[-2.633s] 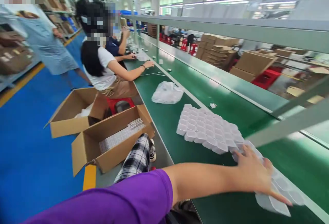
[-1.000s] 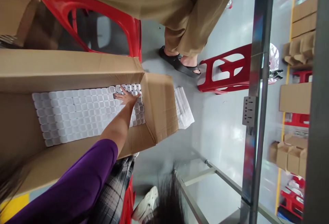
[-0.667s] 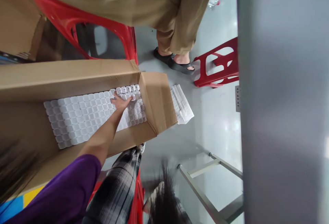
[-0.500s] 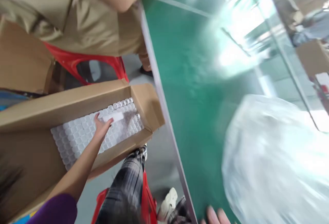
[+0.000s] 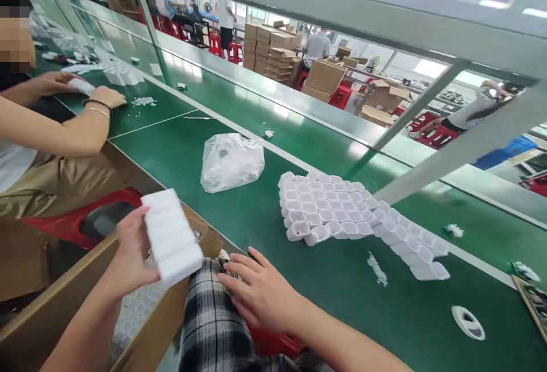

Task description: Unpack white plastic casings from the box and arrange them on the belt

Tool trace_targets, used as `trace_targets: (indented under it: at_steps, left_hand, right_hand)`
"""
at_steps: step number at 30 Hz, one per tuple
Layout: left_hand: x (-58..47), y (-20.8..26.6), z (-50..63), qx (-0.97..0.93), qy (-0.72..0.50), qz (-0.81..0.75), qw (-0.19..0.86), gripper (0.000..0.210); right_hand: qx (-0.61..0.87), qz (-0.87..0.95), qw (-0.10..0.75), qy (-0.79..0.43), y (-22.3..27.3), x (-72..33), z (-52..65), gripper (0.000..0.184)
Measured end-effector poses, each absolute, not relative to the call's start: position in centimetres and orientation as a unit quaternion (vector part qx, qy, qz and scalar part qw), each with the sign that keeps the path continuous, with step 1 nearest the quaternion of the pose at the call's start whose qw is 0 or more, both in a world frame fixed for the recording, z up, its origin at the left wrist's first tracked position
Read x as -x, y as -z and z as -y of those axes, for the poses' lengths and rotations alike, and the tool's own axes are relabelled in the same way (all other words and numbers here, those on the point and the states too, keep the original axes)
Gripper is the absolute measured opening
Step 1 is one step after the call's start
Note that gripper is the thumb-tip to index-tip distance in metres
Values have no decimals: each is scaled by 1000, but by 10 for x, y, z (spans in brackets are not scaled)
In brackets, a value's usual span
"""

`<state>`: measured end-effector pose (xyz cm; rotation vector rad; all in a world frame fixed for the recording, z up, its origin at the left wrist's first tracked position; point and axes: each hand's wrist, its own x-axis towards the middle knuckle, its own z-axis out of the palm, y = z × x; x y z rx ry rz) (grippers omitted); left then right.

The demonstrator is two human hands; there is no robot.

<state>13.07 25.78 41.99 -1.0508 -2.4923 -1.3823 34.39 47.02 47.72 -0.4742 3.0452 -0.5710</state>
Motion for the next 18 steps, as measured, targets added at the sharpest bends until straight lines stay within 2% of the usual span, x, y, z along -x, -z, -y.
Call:
trace_targets:
  at_steps: [4,8,13,18]
  left_hand:
    - [-145,-490,-359,562,302,768,-61,96]
    - [-140,-513,-442,603,174,766,-140,97]
    - [-127,-520,-504,609,162,741,-231,106]
    - [-133,-529,-512,610,175,720,-281,129]
  right_hand:
    - [60,-976,-82,192,-467,-420,-494,43]
    - [23,-976,-147,161,-451,-451,-503,45]
    - [-1,-975,-177,135,-445,-449,-499,45]
    - [2,-976,-181,119,-442,-448,-497,46]
